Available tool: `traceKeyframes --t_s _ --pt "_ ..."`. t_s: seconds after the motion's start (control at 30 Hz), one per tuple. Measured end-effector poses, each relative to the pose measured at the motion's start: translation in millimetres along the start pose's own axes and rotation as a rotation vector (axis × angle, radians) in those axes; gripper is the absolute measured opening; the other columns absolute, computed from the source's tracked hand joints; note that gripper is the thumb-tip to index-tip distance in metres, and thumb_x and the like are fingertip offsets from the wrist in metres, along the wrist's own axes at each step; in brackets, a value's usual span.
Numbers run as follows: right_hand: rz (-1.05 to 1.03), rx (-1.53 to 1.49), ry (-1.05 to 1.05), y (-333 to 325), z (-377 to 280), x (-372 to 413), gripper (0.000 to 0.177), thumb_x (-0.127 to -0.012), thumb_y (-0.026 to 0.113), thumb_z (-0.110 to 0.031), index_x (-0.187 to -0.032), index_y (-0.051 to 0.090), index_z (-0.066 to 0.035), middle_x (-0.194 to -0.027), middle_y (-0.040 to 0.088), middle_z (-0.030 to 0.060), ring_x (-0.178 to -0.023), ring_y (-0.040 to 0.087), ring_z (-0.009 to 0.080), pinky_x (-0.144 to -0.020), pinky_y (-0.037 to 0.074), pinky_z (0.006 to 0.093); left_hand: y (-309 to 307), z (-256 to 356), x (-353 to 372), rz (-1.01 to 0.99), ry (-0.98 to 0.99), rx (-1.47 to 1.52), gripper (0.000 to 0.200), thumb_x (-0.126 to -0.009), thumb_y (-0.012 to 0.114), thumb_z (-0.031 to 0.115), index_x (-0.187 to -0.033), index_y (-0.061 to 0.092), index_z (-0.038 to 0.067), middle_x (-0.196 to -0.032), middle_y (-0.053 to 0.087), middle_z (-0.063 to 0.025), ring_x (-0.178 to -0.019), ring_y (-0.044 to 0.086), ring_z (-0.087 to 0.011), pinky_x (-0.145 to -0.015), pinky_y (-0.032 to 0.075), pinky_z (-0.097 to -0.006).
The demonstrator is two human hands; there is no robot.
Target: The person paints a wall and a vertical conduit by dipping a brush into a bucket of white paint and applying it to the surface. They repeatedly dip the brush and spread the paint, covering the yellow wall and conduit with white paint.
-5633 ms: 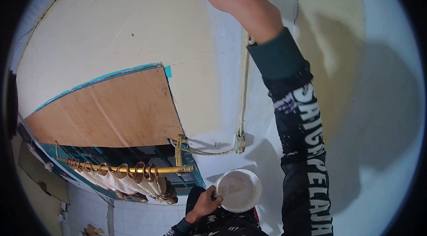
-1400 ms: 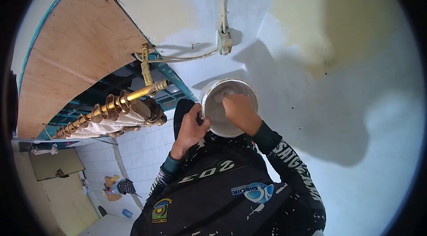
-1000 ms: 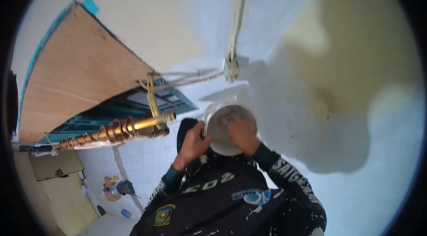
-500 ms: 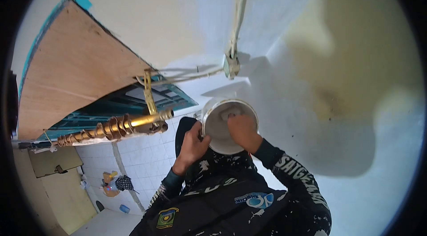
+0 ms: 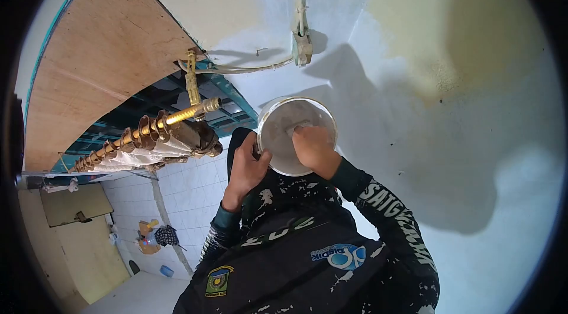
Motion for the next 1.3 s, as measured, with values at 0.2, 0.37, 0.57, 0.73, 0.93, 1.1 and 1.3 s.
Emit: traceKeyframes --t_s 0.2,0.37,0.57,0.73,0.93,1.1,1.3 --pt "0.035 0.024 0.003 -3 6 3 0.017 -0.084 0.057 -0.008 -0.090 0.071 0.000 -0.085 0.072 0.0214 -0.078 0.072 0.0392 -0.068 0.057 0.0493 2 6 -1 -0.053 0.005 -0.044 0.024 -0.083 0.068 0.009 -0.093 0.049 -0.003 -0.067 0.055 -0.0207 -0.058 0.056 -0.0358 -0.059 0.047 -0.0424" --pt "-0.026 0.016 0.005 2 10 5 0.020 -0.087 0.055 -0.009 -0.090 0.073 0.000 -0.086 0.073 0.0215 -0.077 0.073 0.0383 -0.067 0.057 0.0475 8 2 -4 -0.068 0.013 -0.038 0.024 -0.084 0.068 0.010 -0.093 0.050 -0.003 -0.069 0.056 -0.0217 -0.059 0.057 -0.0367 -0.059 0.047 -0.0427" --pt "-0.023 -0.003 0.051 9 11 3 0.019 -0.085 0.057 -0.009 -0.090 0.074 -0.002 -0.089 0.074 0.0205 -0.084 0.073 0.0391 -0.072 0.057 0.0490 9 6 -6 -0.066 0.017 -0.064 0.025 -0.084 0.068 0.011 -0.095 0.050 -0.003 -0.067 0.057 -0.0224 -0.059 0.058 -0.0387 -0.058 0.047 -0.0445" --pt "-0.087 -0.043 0.018 9 13 6 0.018 -0.083 0.058 -0.009 -0.095 0.069 -0.001 -0.085 0.071 0.0216 -0.083 0.070 0.0419 -0.074 0.055 0.0518 9 8 -8 -0.025 0.029 -0.035 0.025 -0.083 0.068 0.012 -0.093 0.051 -0.004 -0.067 0.058 -0.0238 -0.060 0.060 -0.0415 -0.058 0.047 -0.0454" --pt "-0.084 -0.051 -0.005 12 12 5 0.019 -0.084 0.057 -0.010 -0.095 0.069 -0.001 -0.084 0.071 0.0218 -0.084 0.070 0.0418 -0.074 0.055 0.0517 11 5 -9 -0.028 0.025 -0.088 0.026 -0.084 0.068 0.013 -0.094 0.051 -0.004 -0.067 0.058 -0.0223 -0.057 0.058 -0.0385 -0.057 0.047 -0.0438" --pt "-0.076 -0.062 -0.003 8 14 3 0.018 -0.083 0.057 -0.009 -0.094 0.069 -0.001 -0.084 0.071 0.0222 -0.083 0.070 0.0425 -0.075 0.055 0.0513 9 7 -12 -0.038 0.030 -0.084 0.025 -0.084 0.068 0.014 -0.093 0.051 -0.003 -0.066 0.057 -0.0209 -0.056 0.058 -0.0349 -0.057 0.047 -0.0429" --pt "-0.085 -0.098 -0.061 3 33 6 0.021 -0.088 0.058 -0.014 -0.097 0.068 0.001 -0.084 0.071 0.0231 -0.079 0.070 0.0414 -0.072 0.055 0.0492 10 4 -16 -0.020 0.045 -0.058 0.025 -0.084 0.067 0.015 -0.092 0.052 -0.004 -0.066 0.057 -0.0205 -0.056 0.059 -0.0329 -0.057 0.048 -0.0421"
Point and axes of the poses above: each hand's wrist, its own x-axis away from the middle knuckle, its own y-axis out of the palm, z = x × y, the point moved 2 cm from there along -x, towards the middle knuckle
